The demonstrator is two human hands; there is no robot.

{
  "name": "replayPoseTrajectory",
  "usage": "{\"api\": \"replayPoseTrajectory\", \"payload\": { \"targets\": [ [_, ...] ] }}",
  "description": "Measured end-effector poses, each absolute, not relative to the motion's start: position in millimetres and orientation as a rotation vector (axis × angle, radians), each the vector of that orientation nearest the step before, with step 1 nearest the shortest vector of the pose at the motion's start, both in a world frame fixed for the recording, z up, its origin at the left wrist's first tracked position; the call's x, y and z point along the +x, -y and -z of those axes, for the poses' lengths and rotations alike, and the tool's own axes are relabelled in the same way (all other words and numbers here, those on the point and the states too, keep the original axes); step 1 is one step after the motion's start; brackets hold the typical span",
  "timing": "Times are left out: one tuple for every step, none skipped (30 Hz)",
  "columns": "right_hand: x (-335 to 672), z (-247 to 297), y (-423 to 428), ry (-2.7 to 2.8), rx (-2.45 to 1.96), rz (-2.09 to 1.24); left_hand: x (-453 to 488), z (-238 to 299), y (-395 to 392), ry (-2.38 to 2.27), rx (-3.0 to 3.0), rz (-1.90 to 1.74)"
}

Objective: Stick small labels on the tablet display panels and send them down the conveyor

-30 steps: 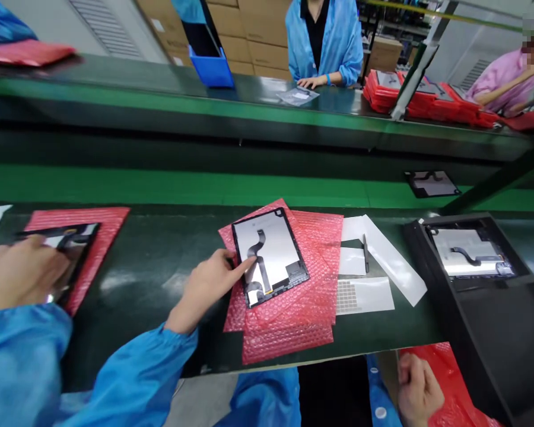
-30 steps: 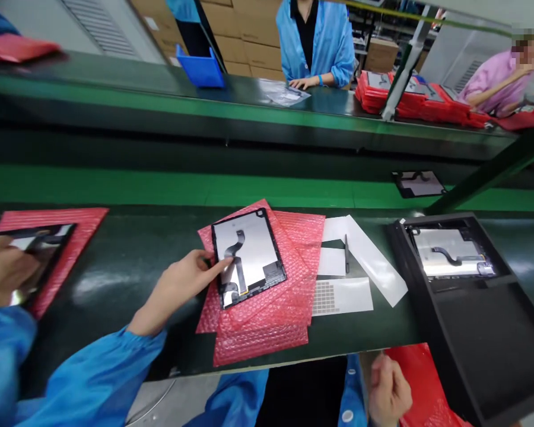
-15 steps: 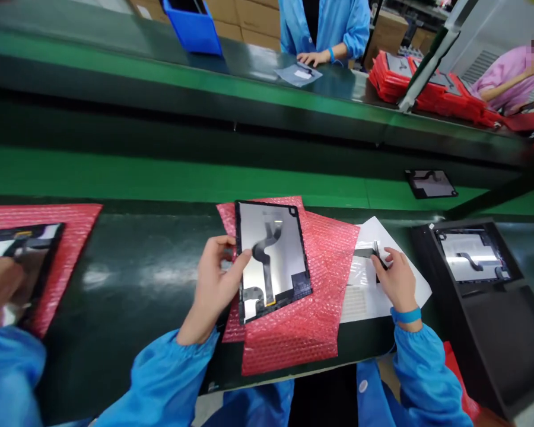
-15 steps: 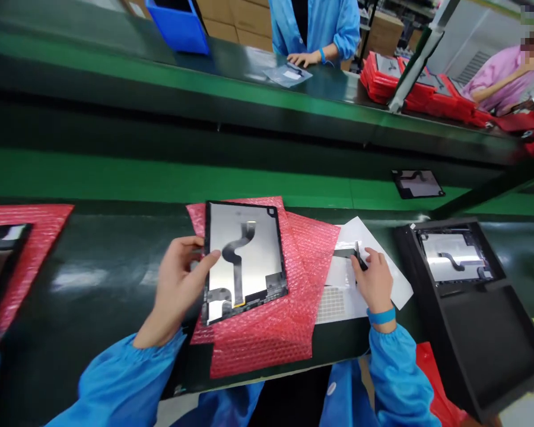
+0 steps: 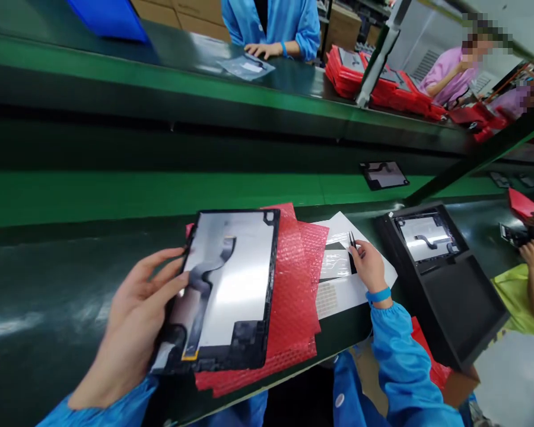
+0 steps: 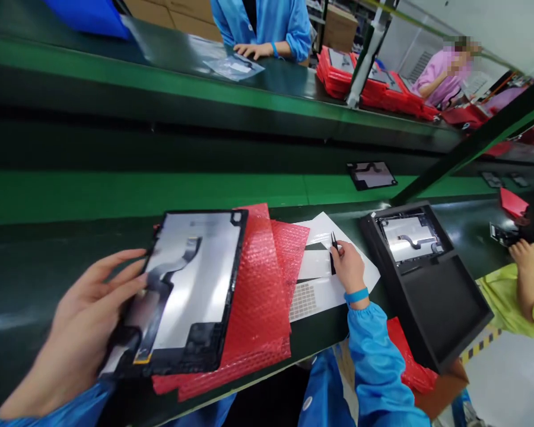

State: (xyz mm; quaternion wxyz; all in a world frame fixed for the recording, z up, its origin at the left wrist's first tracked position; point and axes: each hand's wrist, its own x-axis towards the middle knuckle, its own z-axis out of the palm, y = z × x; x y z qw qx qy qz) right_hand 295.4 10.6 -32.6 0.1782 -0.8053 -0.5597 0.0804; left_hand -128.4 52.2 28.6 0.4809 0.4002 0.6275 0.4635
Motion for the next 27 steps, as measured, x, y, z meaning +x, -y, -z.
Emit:
{"api": "replayPoseTrajectory", "payload": {
  "targets": [
    [302,30,-11,1.568,-2.301,-0.195,-126,-18,-51,-1.503,0.954,-1.074],
    [310,27,-11,1.549,-2.332,-0.158,-124,-7,-50,-1.477,0.940,-1.029],
    [317,23,-11,1.528,-2.366,-0.118,-123,5,-48,-1.466,0.959,-0.995],
    [324,20,-12,1.510,-2.398,-0.080,-123,14,-47,-1.483,1.029,-0.979],
    [330,17,-14,1.500,-2.423,-0.047,-123,22,-45,-1.527,1.141,-0.979],
    [333,14,-16,1.500,-2.436,-0.022,-123,27,-42,-1.591,1.288,-0.998],
    [334,13,-19,1.515,-2.437,-0.008,-123,30,-38,-1.660,1.463,-1.035],
    [331,12,-23,1.540,-2.424,-0.003,-120,30,-34,-1.702,1.667,-1.081],
    [327,13,-27,1.572,-2.408,-0.007,-115,29,-28,-1.693,1.878,-1.123],
    [320,14,-33,1.612,-2.393,-0.016,-107,28,-21,-1.622,2.067,-1.145],
    [311,16,-39,1.658,-2.383,-0.031,-96,27,-14,-1.508,2.233,-1.118],
    [302,19,-45,1.706,-2.379,-0.053,-83,27,-6,-1.387,2.371,-1.042],
    [293,21,-51,1.752,-2.379,-0.082,-68,30,2,-1.289,2.481,-0.942],
    [285,24,-56,1.796,-2.376,-0.114,-54,34,9,-1.246,2.562,-0.833],
    [278,26,-60,1.836,-2.364,-0.147,-41,39,14,-1.249,2.612,-0.747],
    [273,28,-63,1.870,-2.341,-0.178,-30,45,18,-1.277,2.639,-0.681],
    [269,30,-64,1.899,-2.311,-0.204,-23,51,20,-1.313,2.649,-0.641],
    [267,31,-64,1.925,-2.276,-0.220,-19,56,21,-1.343,2.645,-0.625],
    [265,32,-63,1.950,-2.236,-0.231,-17,60,21,-1.365,2.632,-0.619],
    [263,34,-61,1.971,-2.197,-0.241,-17,62,20,-1.379,2.616,-0.621],
    [261,35,-59,1.988,-2.158,-0.251,-18,63,19,-1.386,2.604,-0.630],
    [259,36,-57,1.999,-2.122,-0.260,-19,63,18,-1.393,2.594,-0.641],
    [257,36,-55,2.004,-2.088,-0.266,-21,63,18,-1.402,2.586,-0.647],
    [255,36,-54,2.001,-2.057,-0.267,-21,62,18,-1.410,2.580,-0.650],
    [254,35,-53,1.990,-2.026,-0.261,-22,60,18,-1.417,2.575,-0.650],
    [254,33,-53,1.968,-1.997,-0.247,-21,59,18,-1.422,2.569,-0.649],
    [255,29,-54,1.937,-1.968,-0.226,-21,58,18,-1.428,2.561,-0.648]
  ]
}}
